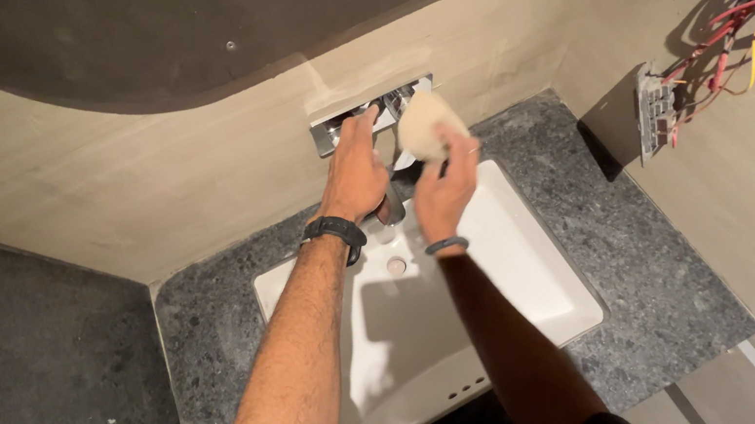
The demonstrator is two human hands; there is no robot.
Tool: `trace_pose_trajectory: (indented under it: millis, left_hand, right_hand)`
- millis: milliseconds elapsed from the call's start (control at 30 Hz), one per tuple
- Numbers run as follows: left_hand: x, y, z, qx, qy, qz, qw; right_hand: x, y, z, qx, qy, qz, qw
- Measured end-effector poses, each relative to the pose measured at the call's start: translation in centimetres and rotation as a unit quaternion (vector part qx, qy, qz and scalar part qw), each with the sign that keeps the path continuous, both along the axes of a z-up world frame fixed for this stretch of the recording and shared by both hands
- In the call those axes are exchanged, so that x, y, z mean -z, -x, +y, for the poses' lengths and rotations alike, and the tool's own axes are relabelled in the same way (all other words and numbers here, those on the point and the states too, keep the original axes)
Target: The person wipes a white ceramic sink and surrounding countertop with a cloth, then wipes the chrome faucet and the interior of the cabinet under the sink. The cloth is rinsed under running water multiple times during the process.
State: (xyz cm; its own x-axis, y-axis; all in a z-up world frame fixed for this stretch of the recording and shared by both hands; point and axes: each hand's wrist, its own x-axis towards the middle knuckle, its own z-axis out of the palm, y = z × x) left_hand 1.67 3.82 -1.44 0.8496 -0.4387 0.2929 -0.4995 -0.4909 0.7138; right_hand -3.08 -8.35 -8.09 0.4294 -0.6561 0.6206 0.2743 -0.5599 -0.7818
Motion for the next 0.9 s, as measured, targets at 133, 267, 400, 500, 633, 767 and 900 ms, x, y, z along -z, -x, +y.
trace_pose_trajectory:
  millis: [133, 267, 400, 500, 633, 767, 900]
  left_hand:
    - [0.1, -0.1, -0.1, -0.001, -0.010, 0.014, 1.000]
    - [0.1, 0.0, -0.1, 0.006, -0.004, 0.004, 1.000]
    - [-0.1, -0.3, 0.1, 0.011, -0.011, 0.003, 1.000]
    - [-0.2, 0.3, 0.0, 0.009, -0.014, 0.022, 1.000]
    - [-0.8, 0.5, 0.1, -0.009, -0.016, 0.033, 0.999]
    - [-0.3, 0.7, 0.0, -0.021, 0.077, 0.037, 0.996]
    - [0.2, 1.7, 0.3, -0.088, 0.123, -0.001, 0.988]
  right_hand:
    - [4.4, 0.5, 1.9, -0.030, 0.021, 0.008, 0.999]
    - [10.6, 1.5, 1.7, -0.079, -0.022, 0.129, 0.988]
    - [13.1, 2.5, 0.1, -0.086, -0.148, 0.082, 0.982]
    - [9.1, 2.5, -2.3, -0.048, -0.166, 0.063, 0.983]
    - [0.0, 1.3, -3.0, 0.004, 0.037, -0.011, 0.999]
    - [-6.7, -1.0, -3.5, -0.048, 0.282, 0.062, 0.956]
    - [-10.1, -3.4, -3.7, -0.162, 0.499, 0.117, 0.843]
